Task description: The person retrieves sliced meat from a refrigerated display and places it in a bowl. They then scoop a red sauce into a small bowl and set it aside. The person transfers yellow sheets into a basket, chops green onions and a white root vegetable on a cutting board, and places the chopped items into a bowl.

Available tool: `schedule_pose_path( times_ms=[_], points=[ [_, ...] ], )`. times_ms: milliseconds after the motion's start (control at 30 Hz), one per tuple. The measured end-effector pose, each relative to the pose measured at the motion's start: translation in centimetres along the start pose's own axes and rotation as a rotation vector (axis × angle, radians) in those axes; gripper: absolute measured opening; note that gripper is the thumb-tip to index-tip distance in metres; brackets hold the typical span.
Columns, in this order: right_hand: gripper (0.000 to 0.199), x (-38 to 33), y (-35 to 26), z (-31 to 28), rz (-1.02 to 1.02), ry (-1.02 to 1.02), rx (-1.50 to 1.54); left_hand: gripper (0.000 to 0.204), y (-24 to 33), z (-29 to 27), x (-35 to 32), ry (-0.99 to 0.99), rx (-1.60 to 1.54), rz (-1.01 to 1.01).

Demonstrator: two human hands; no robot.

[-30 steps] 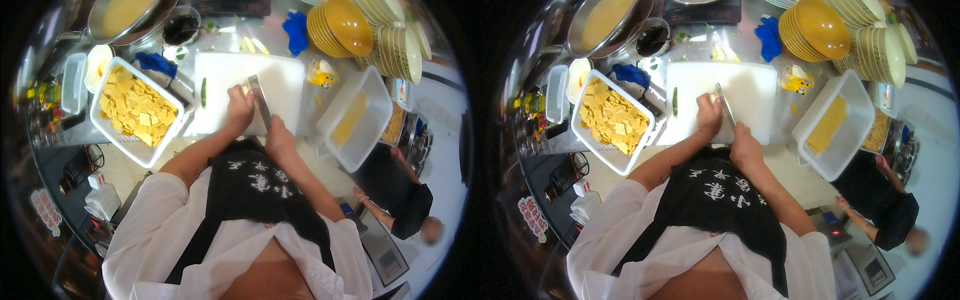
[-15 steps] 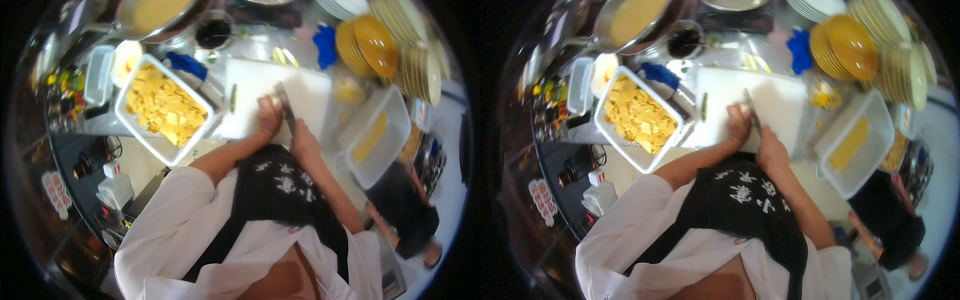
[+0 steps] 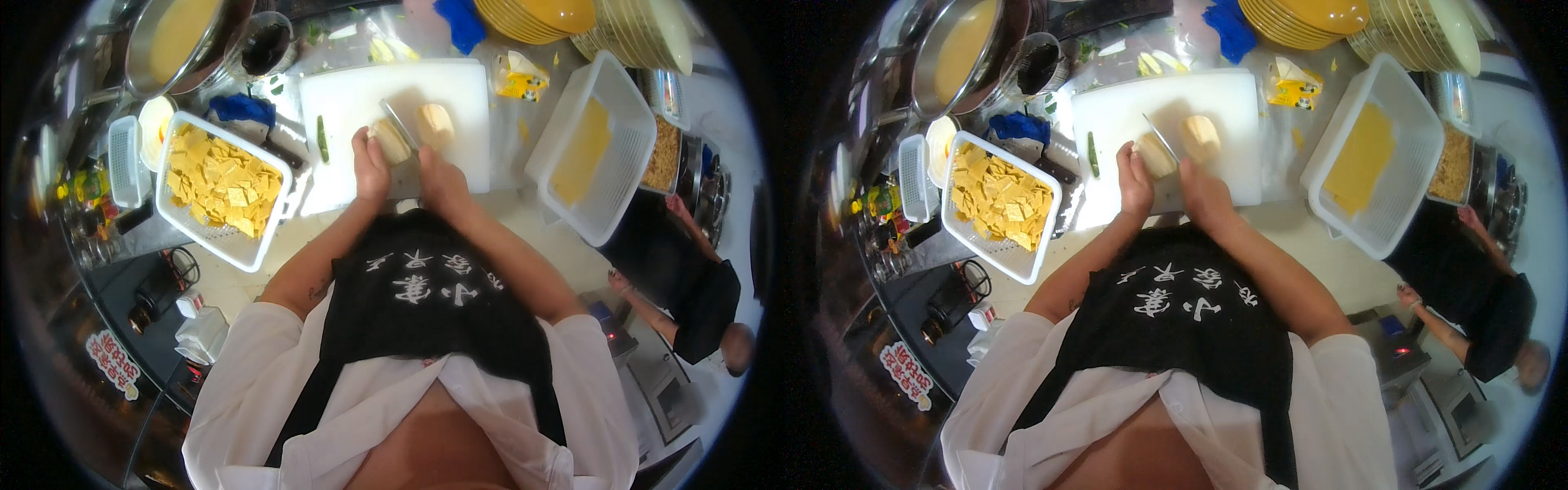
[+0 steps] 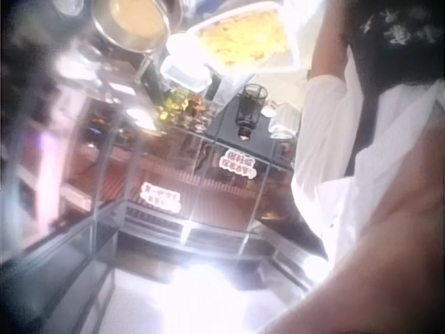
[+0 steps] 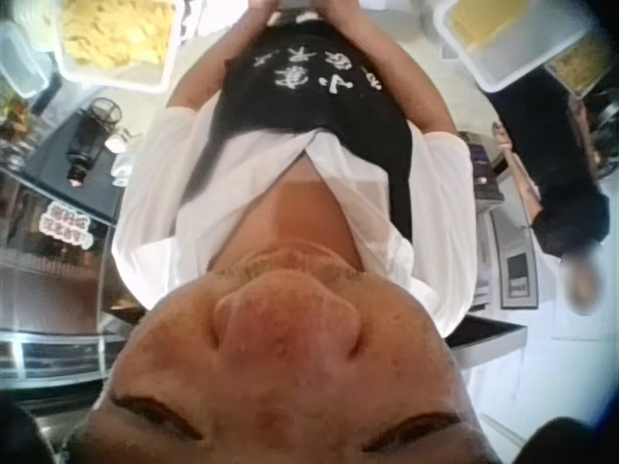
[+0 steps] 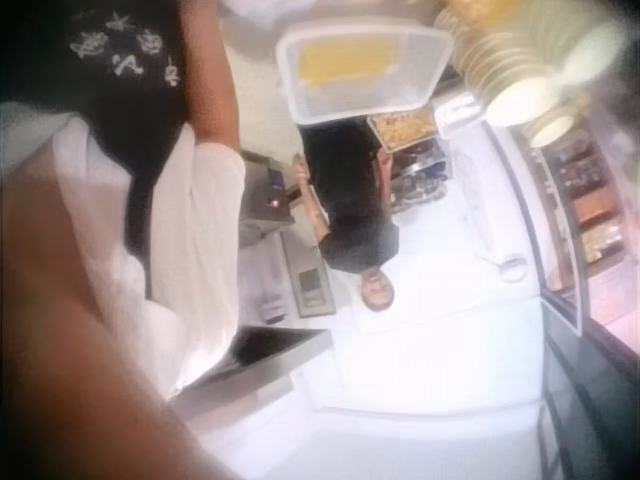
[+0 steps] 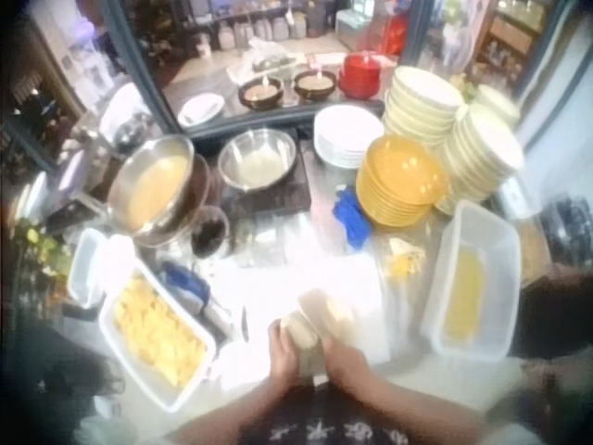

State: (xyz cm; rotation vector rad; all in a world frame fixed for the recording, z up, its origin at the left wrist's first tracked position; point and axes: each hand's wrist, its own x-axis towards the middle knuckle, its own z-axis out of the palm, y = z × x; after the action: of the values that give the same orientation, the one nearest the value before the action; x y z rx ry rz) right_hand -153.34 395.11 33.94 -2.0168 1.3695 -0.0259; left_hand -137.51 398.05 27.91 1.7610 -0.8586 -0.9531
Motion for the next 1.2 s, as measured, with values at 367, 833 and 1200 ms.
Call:
schedule_pose_path(
  times_ms=[367, 833, 1200],
  points=[
    [0.015, -0.4, 0.0, -0.2, 0.003, -0.032, 0.119, 0.045, 2.1, -1.4, 2.0, -0.028, -0.897, -0.536],
    [0.013, -1.5, 2.2, -1.5, 0.044, 0.002, 0.055, 0.062, 2.1, -3.1, 2.4, -0.280, 0.806, 0.399],
    [0.015, -2.3, -1.3, -4.1, -0.126, -0.019, -0.030, 0.018, 1.7, -3.4, 3.2, -0.265, 0.875, 0.663]
  ],
)
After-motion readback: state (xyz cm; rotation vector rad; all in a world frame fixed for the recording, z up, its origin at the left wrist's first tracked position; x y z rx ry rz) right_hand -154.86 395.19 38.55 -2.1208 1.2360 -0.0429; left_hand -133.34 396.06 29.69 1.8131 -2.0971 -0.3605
